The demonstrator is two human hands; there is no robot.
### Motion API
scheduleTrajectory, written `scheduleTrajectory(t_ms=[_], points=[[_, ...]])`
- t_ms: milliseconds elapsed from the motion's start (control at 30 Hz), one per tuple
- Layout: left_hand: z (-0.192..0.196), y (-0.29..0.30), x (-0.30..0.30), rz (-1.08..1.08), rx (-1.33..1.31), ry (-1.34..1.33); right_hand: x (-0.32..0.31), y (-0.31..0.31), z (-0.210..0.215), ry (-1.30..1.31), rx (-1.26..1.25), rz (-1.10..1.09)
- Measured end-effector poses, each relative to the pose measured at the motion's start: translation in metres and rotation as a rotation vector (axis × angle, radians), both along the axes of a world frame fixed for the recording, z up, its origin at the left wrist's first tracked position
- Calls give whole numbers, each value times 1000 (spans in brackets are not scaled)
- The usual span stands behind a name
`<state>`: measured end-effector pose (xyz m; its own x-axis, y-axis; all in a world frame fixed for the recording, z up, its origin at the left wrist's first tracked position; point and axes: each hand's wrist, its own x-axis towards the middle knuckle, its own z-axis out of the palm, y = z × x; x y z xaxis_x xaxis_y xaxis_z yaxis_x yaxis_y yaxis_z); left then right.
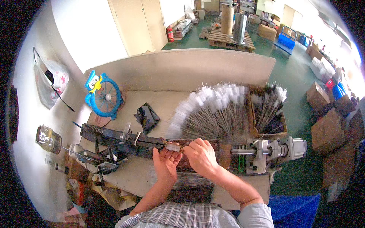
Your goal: The person is assembling brushes by inserting bristles into a rotating machine fixture and securing them.
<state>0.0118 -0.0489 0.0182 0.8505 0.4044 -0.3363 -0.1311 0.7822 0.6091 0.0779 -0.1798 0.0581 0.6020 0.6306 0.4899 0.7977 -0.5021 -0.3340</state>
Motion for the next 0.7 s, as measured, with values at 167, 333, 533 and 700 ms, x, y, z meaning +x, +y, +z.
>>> scheduleTrajectory(t_ms=[167,333,533,700], points=[[7,-4,-4,-50,113,4,-2,-7,3,22,64,-9],[0,-4,-17,-160,195,90,-10,-30,7,160,159,71],[-25,57,-69,-69,428,229,-27,-70,-42,325,-175,35],[-73,187,-156,413,82,275,-34,-72,-62,382,-300,-39]])
